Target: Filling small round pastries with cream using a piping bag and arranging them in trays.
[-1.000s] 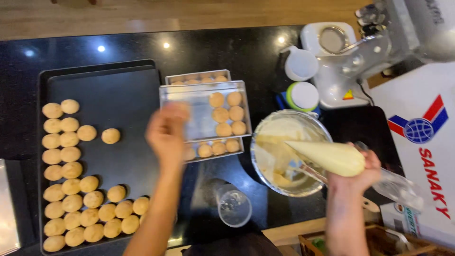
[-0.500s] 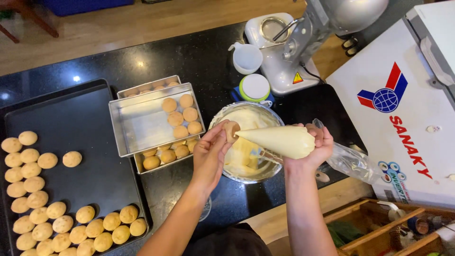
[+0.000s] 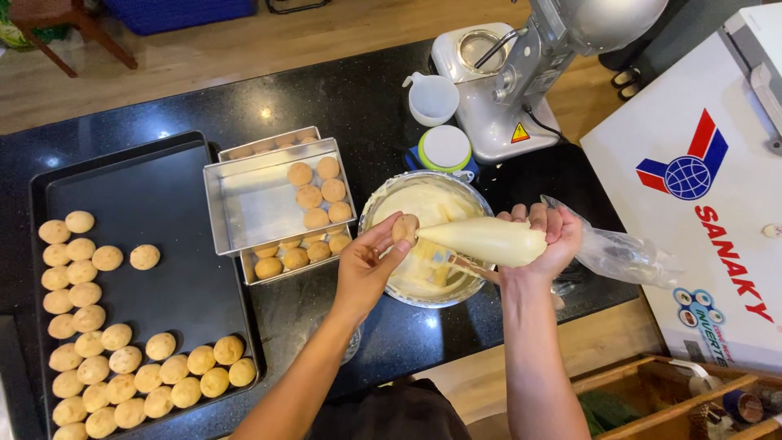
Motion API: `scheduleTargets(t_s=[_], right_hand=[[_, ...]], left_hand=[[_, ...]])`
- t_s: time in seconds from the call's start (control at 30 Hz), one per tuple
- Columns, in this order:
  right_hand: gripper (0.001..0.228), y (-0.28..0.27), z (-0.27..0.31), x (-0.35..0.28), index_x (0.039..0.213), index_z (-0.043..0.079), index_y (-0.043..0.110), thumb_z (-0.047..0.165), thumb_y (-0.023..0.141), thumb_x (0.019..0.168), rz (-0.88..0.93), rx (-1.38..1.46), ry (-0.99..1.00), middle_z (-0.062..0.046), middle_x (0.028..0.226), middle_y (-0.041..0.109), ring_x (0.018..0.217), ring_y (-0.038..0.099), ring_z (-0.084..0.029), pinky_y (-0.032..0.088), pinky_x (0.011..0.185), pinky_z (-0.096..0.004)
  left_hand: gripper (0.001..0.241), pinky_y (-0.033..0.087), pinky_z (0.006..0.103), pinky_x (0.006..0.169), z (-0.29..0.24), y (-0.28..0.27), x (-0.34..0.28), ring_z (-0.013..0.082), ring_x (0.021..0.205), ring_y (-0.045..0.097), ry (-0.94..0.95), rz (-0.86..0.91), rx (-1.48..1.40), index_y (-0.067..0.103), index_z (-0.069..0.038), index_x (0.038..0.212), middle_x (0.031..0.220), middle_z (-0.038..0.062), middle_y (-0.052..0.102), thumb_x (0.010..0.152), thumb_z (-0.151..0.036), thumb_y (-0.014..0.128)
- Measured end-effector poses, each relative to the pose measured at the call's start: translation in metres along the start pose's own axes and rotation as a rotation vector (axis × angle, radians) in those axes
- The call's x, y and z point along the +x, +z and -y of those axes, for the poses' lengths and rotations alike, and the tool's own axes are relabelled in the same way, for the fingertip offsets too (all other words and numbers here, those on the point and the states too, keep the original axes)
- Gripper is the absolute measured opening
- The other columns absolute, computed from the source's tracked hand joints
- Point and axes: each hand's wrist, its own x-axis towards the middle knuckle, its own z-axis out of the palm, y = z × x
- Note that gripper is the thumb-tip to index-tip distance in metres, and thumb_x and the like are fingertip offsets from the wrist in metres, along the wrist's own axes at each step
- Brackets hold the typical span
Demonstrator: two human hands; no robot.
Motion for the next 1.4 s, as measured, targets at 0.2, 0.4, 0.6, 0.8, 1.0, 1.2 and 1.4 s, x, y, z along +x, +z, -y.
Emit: scheduleTargets(t_s=[0.2,0.4,0.6,0.8,1.0,1.2,1.4], right_hand=[[0.050,-0.007,-0.003,0.006,0.052,0.021,0.030,0.026,0.042,0.100,-0.015,-0.004,0.004,0.002,0.052,0.043,0.055,0.035,-0.019,0.034,0.059,-0.035],[0.049,-0.010,-0.005,0.008,0.052,0.020,0.031,0.025,0.042,0.099,-0.022,0.021,0.015,0.001,0.053,0.044,0.053,0.033,-0.020,0.035,0.059,-0.037],[0.048,-0.013,-0.009,0.009,0.053,0.019,0.034,0.025,0.043,0.100,-0.070,0.018,-0.021,-0.003,0.056,0.050,0.058,0.039,-0.024,0.041,0.060,-0.041],[0.050,-0.014,-0.012,0.009,0.052,0.018,0.033,0.024,0.042,0.101,-0.088,0.018,0.021,-0.003,0.057,0.048,0.060,0.041,-0.025,0.043,0.062,-0.042],[0.049,-0.016,-0.017,0.013,0.053,0.019,0.033,0.025,0.042,0.101,-0.047,0.015,0.032,-0.002,0.055,0.046,0.055,0.037,-0.022,0.041,0.060,-0.041],[0.049,-0.019,-0.020,0.016,0.052,0.020,0.032,0.024,0.041,0.100,-0.036,0.008,0.056,-0.001,0.053,0.045,0.054,0.038,-0.022,0.041,0.061,-0.039],[0.048,-0.017,-0.023,0.013,0.053,0.019,0.032,0.025,0.040,0.100,-0.064,-0.013,0.055,-0.001,0.053,0.045,0.054,0.038,-0.021,0.040,0.062,-0.039]], left_hand=[[0.054,0.058,0.0286,0.096,-0.001,0.003,-0.002,0.0175,0.123,0.064,-0.017,-0.020,-0.003,0.055,0.002,0.144,0.132,0.015,0.069,0.094,-0.005,0.071],[0.054,0.057,0.0275,0.097,0.000,0.003,0.000,0.0169,0.124,0.064,-0.014,-0.031,0.016,0.055,0.002,0.144,0.133,0.013,0.068,0.094,-0.005,0.072],[0.054,0.057,0.0259,0.096,0.007,-0.002,0.004,0.0157,0.120,0.066,-0.025,-0.054,0.031,0.059,0.003,0.141,0.130,0.013,0.071,0.091,-0.002,0.075],[0.051,0.059,0.0262,0.093,0.015,-0.006,0.005,0.0146,0.114,0.069,-0.064,-0.089,0.048,0.063,0.002,0.136,0.125,0.012,0.073,0.087,-0.003,0.078],[0.051,0.059,0.0262,0.092,0.016,-0.007,0.005,0.0144,0.113,0.069,-0.076,-0.097,0.047,0.064,0.001,0.136,0.124,0.012,0.074,0.088,-0.004,0.078],[0.051,0.059,0.0264,0.092,0.020,-0.009,0.004,0.0145,0.114,0.068,-0.085,-0.110,0.036,0.064,0.001,0.136,0.124,0.012,0.073,0.088,-0.006,0.078],[0.051,0.059,0.0272,0.093,0.021,-0.009,0.002,0.0147,0.114,0.068,-0.087,-0.111,0.026,0.063,0.001,0.136,0.124,0.012,0.073,0.088,-0.006,0.078]])
